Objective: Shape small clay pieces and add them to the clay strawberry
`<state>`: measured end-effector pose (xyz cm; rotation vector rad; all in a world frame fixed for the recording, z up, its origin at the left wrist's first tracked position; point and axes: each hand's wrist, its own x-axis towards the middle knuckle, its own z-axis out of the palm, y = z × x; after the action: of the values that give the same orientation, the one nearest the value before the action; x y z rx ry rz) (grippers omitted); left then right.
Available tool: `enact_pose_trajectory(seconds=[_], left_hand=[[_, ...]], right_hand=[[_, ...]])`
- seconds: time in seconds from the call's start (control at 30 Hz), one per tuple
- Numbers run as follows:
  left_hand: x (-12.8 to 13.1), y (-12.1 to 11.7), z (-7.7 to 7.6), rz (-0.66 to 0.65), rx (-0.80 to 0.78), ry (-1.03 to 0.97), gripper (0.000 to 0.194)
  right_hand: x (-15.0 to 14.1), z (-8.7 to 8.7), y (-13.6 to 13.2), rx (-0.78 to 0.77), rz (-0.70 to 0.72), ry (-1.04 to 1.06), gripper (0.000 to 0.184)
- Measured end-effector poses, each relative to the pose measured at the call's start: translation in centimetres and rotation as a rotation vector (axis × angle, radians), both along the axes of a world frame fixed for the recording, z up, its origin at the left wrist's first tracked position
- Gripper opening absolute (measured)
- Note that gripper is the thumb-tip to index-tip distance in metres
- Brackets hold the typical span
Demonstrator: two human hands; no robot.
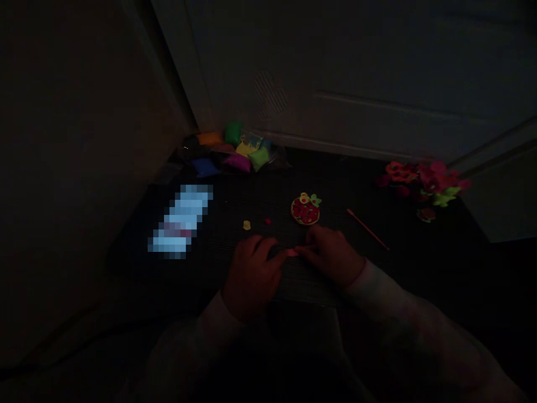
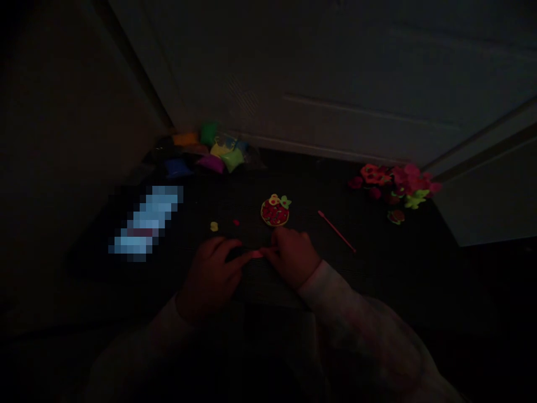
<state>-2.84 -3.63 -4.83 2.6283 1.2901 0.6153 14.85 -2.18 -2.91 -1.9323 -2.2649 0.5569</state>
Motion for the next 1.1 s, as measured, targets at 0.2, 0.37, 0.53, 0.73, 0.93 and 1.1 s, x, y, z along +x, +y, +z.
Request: enact_pose_trajectory(seconds=[0.2,0.37,0.53,0.73,0.93,1.1], left_hand=[[0.2,-0.1,0.5,-0.054,0.105,0.113,0.026],[0.2,0.0,0.6,-0.104,0.142,0.141,0.024],[0.0,0.1,0.3,-0.12,0.113,0.109,0.026],[-0.5,0.3,0.6,-0.03,-0.047,-0.161,0.03],[-0.9,0.6,0.3,0.06,-0.093,-0.31,0.024],[-0.4,0.6,1.1,0.082,-0.23,-0.443,0.02]], right_hand=[[-0.3,0.2,0.0,0.002,-0.002,-0.046,0.016],[-0.5,0.5,-0.1,0.011,0.001,-0.058,0.014],[-0.5,0.3,-0.3,0.028,-0.02,0.002,0.013],[0.6,0.0,-1.0,0.011,-0.073,0.243,0.014],[3.2,0.4,-2.2,-0.115,-0.288,0.568,0.017],[3.0,1.4,-3.3,-0.27,-0.441,0.932,0.031]])
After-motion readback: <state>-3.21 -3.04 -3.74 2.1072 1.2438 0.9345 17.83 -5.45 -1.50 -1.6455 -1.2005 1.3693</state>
